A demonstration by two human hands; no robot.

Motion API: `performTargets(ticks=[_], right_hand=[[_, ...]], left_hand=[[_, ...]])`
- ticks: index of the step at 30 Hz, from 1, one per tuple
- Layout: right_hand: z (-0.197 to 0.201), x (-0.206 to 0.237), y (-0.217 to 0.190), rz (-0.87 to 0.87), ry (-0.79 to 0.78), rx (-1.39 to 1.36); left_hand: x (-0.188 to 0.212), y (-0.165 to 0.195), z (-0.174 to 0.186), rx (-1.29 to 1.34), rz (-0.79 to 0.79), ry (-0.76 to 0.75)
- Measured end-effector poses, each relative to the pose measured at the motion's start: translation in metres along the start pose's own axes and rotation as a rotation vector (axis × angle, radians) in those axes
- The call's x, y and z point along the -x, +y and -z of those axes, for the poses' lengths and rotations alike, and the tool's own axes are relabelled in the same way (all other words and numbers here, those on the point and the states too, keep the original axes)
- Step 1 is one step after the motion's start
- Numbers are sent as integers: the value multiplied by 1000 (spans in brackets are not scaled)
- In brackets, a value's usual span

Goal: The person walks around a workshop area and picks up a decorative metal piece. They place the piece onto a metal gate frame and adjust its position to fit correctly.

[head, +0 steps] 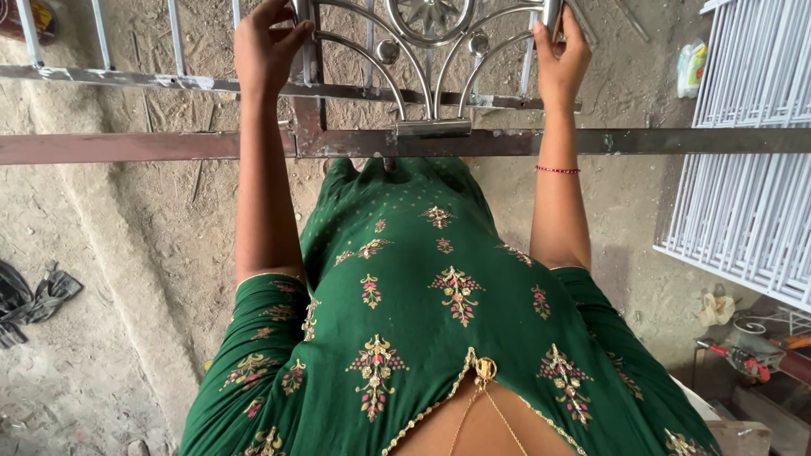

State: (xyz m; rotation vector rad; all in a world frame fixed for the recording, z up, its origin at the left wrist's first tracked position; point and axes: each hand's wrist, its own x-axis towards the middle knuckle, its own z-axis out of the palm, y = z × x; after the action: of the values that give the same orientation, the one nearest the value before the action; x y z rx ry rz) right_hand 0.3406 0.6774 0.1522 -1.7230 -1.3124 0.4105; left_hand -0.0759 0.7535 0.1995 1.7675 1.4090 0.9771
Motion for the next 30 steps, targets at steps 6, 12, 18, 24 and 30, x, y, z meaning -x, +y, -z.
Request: performTargets(ticks=[6, 12, 18, 24, 30], right_hand=[[1, 0, 4, 53, -45, -128], [7, 29, 12, -9, -40, 194], [51, 95, 12, 110, -108, 349], [59, 94, 18, 353, -157, 606], [63, 79, 35, 409, -235, 655]], left_hand=[[2, -7, -6, -115, -11, 18], [7, -4, -9, -104, -30, 53], [17, -11, -20, -96, -41, 59], [16, -27, -14, -156, -68, 55], [17, -33, -11, -24, 4, 62]])
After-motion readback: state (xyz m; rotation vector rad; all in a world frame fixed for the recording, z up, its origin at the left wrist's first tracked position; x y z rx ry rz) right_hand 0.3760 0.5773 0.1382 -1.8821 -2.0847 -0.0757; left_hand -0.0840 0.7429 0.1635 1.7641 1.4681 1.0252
